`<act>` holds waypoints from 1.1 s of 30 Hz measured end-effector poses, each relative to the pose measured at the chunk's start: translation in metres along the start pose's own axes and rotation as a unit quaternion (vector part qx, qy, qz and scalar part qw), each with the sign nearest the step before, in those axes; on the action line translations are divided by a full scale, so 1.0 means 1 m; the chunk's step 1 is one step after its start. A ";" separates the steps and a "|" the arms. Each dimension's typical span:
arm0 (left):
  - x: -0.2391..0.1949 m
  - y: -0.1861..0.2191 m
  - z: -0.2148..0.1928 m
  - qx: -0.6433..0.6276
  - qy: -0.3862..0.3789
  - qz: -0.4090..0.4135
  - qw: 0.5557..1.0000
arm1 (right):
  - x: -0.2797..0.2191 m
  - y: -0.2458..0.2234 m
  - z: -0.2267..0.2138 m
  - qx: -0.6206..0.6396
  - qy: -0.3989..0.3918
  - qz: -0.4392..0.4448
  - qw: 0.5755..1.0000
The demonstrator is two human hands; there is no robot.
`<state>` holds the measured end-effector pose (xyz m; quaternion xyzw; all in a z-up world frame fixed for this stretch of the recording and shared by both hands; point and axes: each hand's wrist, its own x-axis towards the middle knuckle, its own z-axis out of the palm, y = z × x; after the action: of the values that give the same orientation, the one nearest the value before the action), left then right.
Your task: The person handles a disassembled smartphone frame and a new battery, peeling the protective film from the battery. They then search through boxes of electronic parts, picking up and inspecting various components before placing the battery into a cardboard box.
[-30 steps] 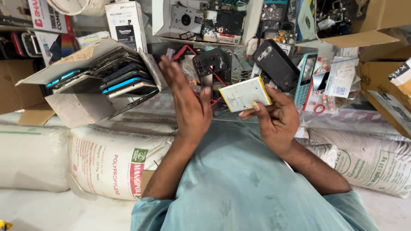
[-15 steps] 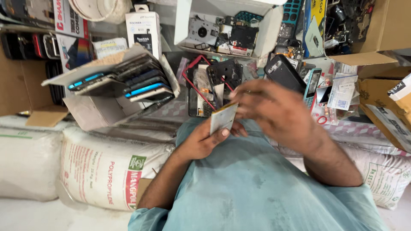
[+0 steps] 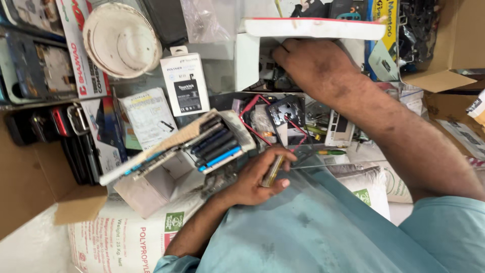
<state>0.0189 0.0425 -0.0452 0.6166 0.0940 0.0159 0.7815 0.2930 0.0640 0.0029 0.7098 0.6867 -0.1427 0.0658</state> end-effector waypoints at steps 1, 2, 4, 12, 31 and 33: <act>0.002 -0.001 -0.003 0.013 -0.003 -0.018 1.000 | 0.002 0.001 0.001 0.003 -0.005 -0.002 1.000; 0.004 -0.003 -0.009 0.032 -0.026 -0.028 0.999 | 0.003 0.002 0.001 0.006 -0.010 -0.005 1.000; 0.007 -0.005 -0.018 0.068 -0.077 -0.048 0.994 | 0.004 0.003 0.002 0.005 -0.028 0.003 1.000; 0.028 -0.008 -0.021 0.078 -0.046 0.045 0.995 | 0.015 -0.011 0.011 -0.086 -0.114 0.070 0.987; 0.039 0.026 -0.009 0.145 -0.015 0.021 0.989 | -0.084 -0.001 -0.034 0.196 0.288 0.022 0.937; 0.036 0.032 -0.006 0.137 -0.003 0.015 0.990 | -0.098 -0.005 -0.026 0.222 0.351 0.077 0.906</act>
<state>0.0564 0.0609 -0.0205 0.7196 0.0834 0.0123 0.6893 0.2889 -0.0221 0.0568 0.7606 0.5594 -0.0280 -0.3282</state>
